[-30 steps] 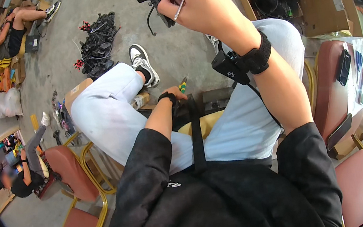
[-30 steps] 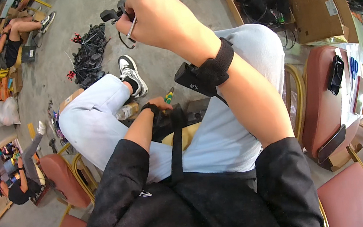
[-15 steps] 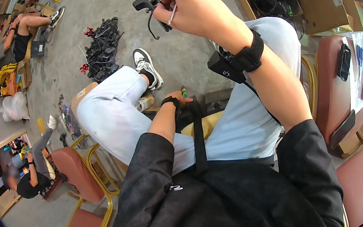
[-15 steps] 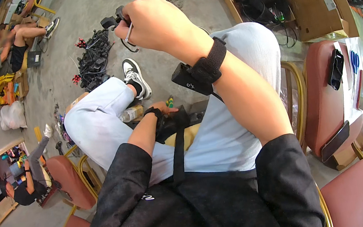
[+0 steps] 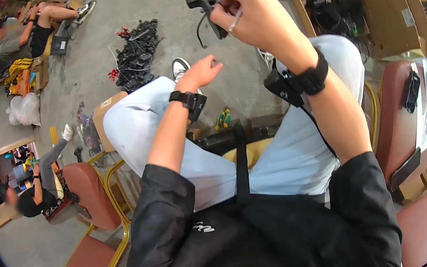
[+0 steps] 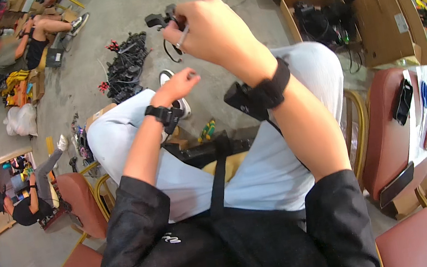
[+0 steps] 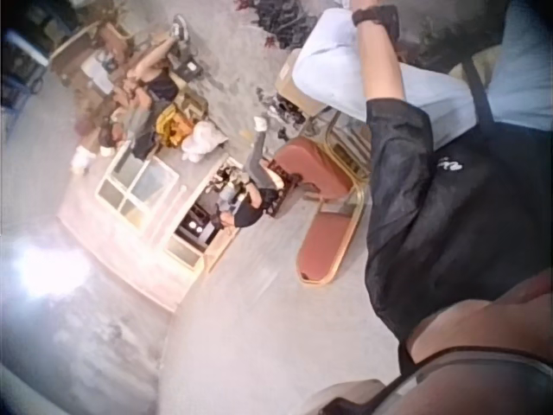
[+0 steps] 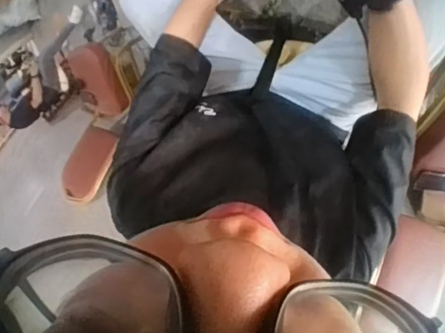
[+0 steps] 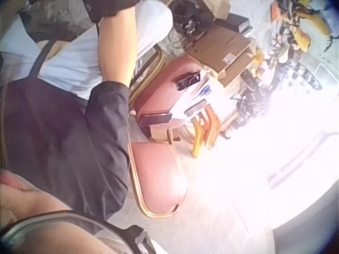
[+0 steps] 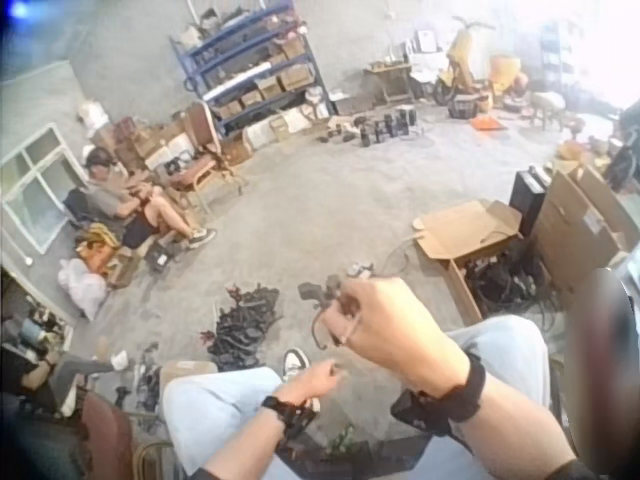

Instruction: The person is assembling small electronic and mechanical parts, using tools like wire cutters and an Allen key, and organizing components with zip ties.

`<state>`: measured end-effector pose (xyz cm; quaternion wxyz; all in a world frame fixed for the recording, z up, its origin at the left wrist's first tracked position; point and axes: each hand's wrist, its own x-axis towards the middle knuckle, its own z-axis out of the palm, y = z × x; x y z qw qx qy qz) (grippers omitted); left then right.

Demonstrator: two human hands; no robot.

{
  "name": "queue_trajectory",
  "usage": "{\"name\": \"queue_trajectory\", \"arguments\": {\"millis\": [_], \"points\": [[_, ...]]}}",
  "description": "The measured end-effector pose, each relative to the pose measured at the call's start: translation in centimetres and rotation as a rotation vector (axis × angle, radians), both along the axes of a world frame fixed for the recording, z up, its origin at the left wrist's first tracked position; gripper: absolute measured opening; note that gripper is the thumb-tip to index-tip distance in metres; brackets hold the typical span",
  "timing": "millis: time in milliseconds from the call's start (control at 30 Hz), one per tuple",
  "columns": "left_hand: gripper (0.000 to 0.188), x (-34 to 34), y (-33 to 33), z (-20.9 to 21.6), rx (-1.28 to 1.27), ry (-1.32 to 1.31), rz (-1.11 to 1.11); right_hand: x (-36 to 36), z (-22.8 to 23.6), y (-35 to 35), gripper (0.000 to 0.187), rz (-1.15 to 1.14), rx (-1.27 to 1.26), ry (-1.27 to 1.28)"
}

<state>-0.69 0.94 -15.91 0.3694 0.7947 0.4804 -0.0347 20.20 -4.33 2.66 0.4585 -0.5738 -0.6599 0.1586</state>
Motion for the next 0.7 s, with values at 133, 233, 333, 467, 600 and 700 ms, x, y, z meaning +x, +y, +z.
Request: {"name": "queue_trajectory", "arguments": {"millis": [133,233,333,467,600,700], "points": [[0.03,-0.1,1.4,13.3,0.405,-0.09,0.135,-0.6,1.2,-0.7,0.017,-0.071,0.132,0.198],[0.022,0.4,-0.7,20.3,0.513,0.085,0.204,-0.3,2.0,-1.4,0.016,-0.127,0.053,0.234],[0.028,0.7,-2.5,22.9,0.967,-0.298,-0.113,-0.4,2.2,-1.6,0.015,-0.143,0.078,0.196],[0.028,1.0,-3.4,20.1,0.481,-0.902,0.182,-1.4,1.9,-1.1,0.017,-0.101,0.069,0.075],[0.027,1.5,-3.0,19.0,0.579,-0.848,0.038,-2.4,1.1,-1.3,0.019,-0.028,0.031,-0.013],[0.026,1.6,-3.1,19.2,0.675,-0.829,-0.002,-3.0,0.8,-1.8,0.018,-0.003,0.003,-0.039]]}}
